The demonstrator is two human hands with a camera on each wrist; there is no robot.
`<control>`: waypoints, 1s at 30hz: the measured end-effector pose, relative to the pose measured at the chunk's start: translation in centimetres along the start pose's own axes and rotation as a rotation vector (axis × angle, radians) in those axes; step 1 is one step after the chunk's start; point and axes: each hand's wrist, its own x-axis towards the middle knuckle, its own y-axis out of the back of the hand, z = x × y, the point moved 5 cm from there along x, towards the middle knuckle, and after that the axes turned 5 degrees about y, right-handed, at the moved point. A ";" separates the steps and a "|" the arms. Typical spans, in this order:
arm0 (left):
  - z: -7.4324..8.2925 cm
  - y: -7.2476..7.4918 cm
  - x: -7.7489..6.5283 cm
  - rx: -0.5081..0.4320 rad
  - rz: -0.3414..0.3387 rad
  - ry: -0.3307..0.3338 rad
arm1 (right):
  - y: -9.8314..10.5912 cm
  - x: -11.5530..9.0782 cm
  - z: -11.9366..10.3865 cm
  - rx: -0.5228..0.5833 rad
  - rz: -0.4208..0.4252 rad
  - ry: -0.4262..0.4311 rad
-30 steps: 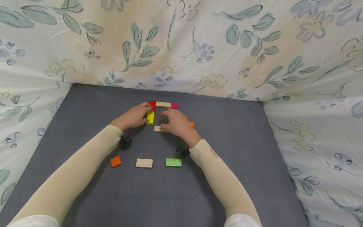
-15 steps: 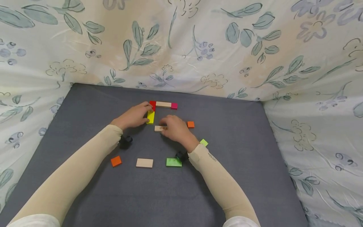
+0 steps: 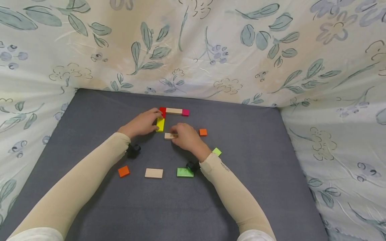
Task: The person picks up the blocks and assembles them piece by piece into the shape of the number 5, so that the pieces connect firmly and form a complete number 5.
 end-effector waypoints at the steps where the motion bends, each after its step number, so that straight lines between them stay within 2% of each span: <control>1: 0.0 0.0 0.0 0.003 0.001 0.005 | 0.1 0.1 0.0 0.000 0.003 -0.003; 9: 0.1 0.0 0.0 0.021 0.037 0.052 | 0.1 0.9 0.6 -0.001 0.018 -0.043; 17: -0.3 0.4 -0.1 -0.032 0.080 0.074 | 0.0 1.3 1.2 -0.005 0.021 -0.057; 23: -0.1 0.6 -0.2 -0.034 0.096 0.030 | 0.1 1.7 1.2 0.003 0.025 -0.059; 30: 0.1 0.5 -0.1 -0.041 0.076 -0.039 | 0.3 2.0 1.1 -0.007 0.020 -0.069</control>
